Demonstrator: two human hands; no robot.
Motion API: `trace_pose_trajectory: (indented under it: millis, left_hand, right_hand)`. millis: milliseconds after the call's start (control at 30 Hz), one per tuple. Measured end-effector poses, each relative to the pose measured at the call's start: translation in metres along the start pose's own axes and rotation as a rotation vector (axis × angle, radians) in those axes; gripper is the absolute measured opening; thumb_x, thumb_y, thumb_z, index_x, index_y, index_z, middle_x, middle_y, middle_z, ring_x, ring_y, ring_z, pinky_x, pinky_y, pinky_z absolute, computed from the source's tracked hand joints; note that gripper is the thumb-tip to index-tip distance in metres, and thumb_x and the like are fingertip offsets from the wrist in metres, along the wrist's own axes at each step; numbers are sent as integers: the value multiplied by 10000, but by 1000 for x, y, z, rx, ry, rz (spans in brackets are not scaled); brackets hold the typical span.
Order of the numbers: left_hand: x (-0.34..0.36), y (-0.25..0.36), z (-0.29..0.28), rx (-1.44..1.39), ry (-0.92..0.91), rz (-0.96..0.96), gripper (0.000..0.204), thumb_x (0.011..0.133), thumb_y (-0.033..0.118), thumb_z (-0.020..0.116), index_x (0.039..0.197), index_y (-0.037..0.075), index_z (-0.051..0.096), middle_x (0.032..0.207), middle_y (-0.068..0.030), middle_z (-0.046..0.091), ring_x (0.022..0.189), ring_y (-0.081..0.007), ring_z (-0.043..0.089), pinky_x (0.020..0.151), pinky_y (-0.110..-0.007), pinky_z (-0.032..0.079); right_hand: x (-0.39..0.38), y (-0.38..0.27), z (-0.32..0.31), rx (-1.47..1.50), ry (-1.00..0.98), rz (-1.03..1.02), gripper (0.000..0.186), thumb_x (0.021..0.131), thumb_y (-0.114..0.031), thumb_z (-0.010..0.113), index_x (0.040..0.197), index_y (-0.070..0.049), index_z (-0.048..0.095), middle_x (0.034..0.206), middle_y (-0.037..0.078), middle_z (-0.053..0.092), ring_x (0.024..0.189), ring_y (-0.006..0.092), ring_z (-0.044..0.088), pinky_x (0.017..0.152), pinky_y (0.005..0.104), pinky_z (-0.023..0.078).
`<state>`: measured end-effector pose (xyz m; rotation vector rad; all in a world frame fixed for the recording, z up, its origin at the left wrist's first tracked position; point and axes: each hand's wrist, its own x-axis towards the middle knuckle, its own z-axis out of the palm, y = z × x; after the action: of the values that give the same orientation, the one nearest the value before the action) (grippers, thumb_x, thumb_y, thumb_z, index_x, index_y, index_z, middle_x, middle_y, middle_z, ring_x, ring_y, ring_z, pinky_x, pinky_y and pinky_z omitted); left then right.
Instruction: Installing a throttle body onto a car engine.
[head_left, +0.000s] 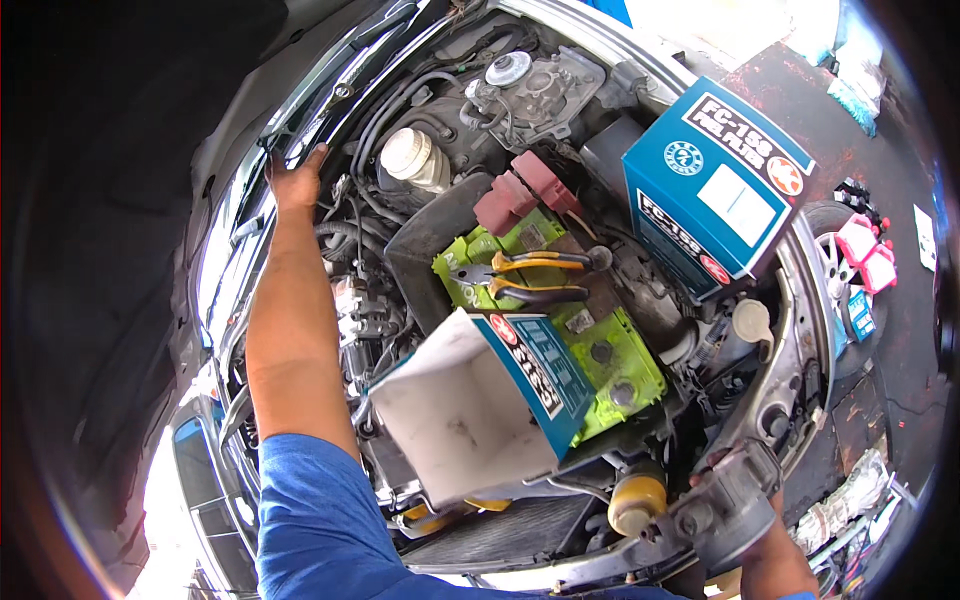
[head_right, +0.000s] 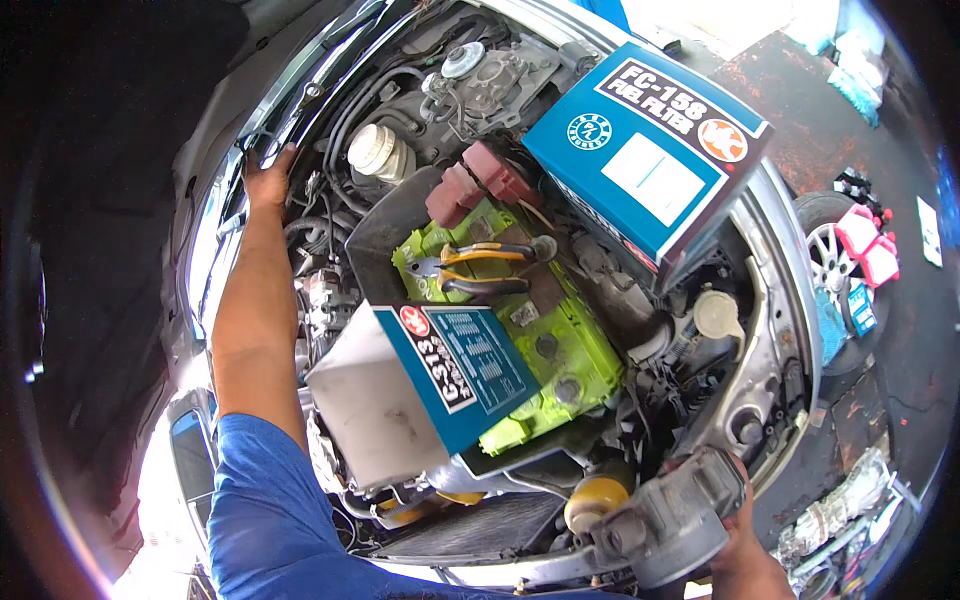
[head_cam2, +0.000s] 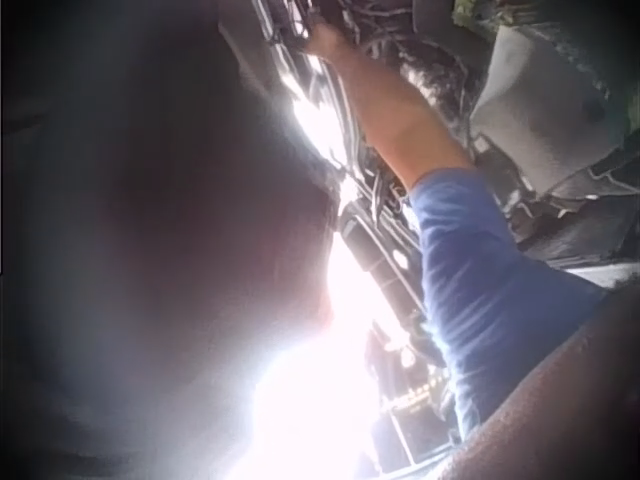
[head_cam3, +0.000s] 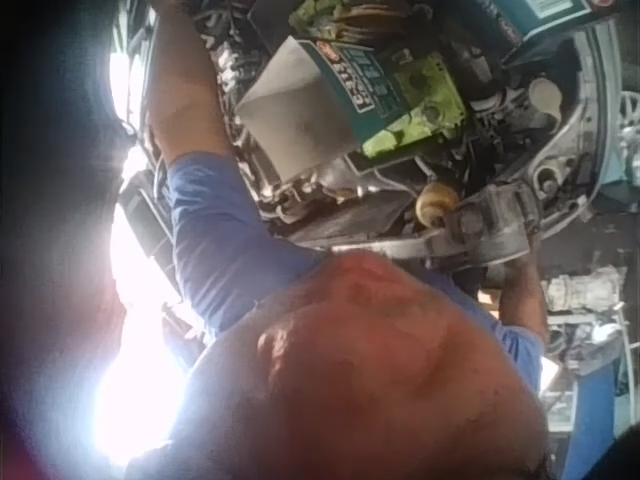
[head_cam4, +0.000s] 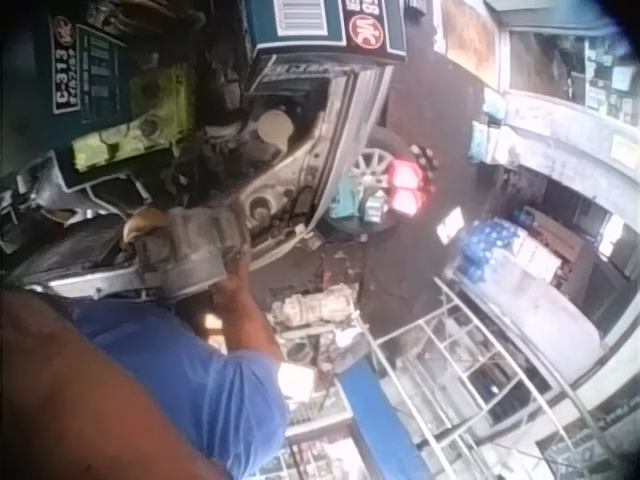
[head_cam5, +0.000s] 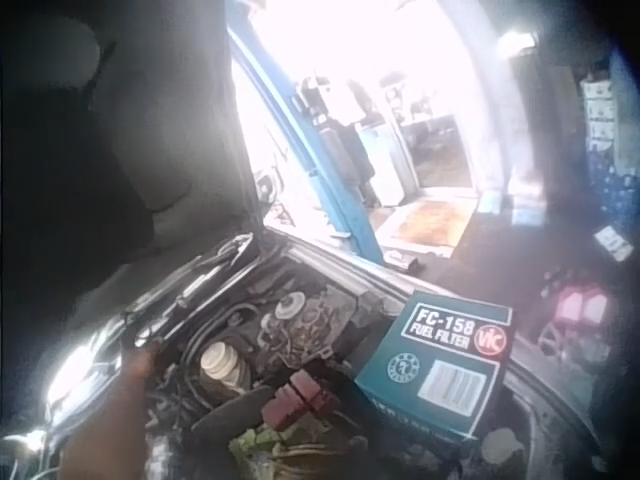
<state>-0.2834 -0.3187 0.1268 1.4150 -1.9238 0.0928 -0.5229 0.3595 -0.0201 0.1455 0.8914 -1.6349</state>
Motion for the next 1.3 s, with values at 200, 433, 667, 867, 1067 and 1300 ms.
trace_pose_trajectory:
  millis: [200, 433, 667, 867, 1067, 1300]
  left_hand:
    - [-46, -7, -64, -97, 130, 7, 966, 642, 492, 776, 1297, -128, 431, 1354, -292, 424, 1283, -369, 404, 1075, -381, 315]
    - [-155, 3, -214, -247, 73, -10, 732, 723, 427, 761, 1223, -66, 554, 1118, -201, 637, 1042, -250, 595, 940, -318, 424]
    - [-291, 17, -378, -419, 24, -93, 425, 824, 206, 724, 1166, -22, 617, 1044, -102, 668, 894, -145, 625, 842, -249, 467]
    - [-417, -39, -506, -617, 211, -275, 361, 842, 167, 693, 1123, -48, 624, 949, -141, 673, 831, -179, 651, 747, -283, 518]
    - [-531, -92, -577, -673, 371, -559, 325, 889, 211, 629, 1093, -42, 638, 1023, -103, 659, 800, -161, 615, 696, -269, 499]
    - [-670, -163, -621, -850, 432, -793, 344, 844, 167, 636, 1103, -60, 632, 854, -49, 614, 627, -62, 462, 585, -205, 360]
  right_hand:
    - [7, 12, -15, -92, -213, -230, 912, 668, -262, 802, 1389, -4, 308, 1291, 164, 503, 1185, 286, 519, 1021, 434, 394]
    - [23, 13, -11, -427, -306, -508, 595, 806, -119, 580, 1341, 29, 367, 1265, 148, 519, 1149, 264, 536, 965, 392, 440]
    - [0, 5, 9, -434, -317, -494, 484, 736, -108, 648, 1180, 30, 513, 1100, 108, 606, 982, 215, 611, 871, 354, 495]
    - [-78, 53, 48, -894, -507, -364, 439, 775, -107, 654, 1169, 43, 531, 1055, 63, 621, 951, 136, 572, 866, 277, 445]
    - [-99, 96, 54, -1032, -372, -315, 341, 797, -97, 673, 1086, 41, 555, 977, 75, 615, 884, 130, 573, 800, 280, 460]
    - [-106, 95, 73, -1077, -107, 4, 534, 785, -302, 698, 1206, -63, 471, 1001, 108, 619, 819, 267, 636, 581, 505, 548]
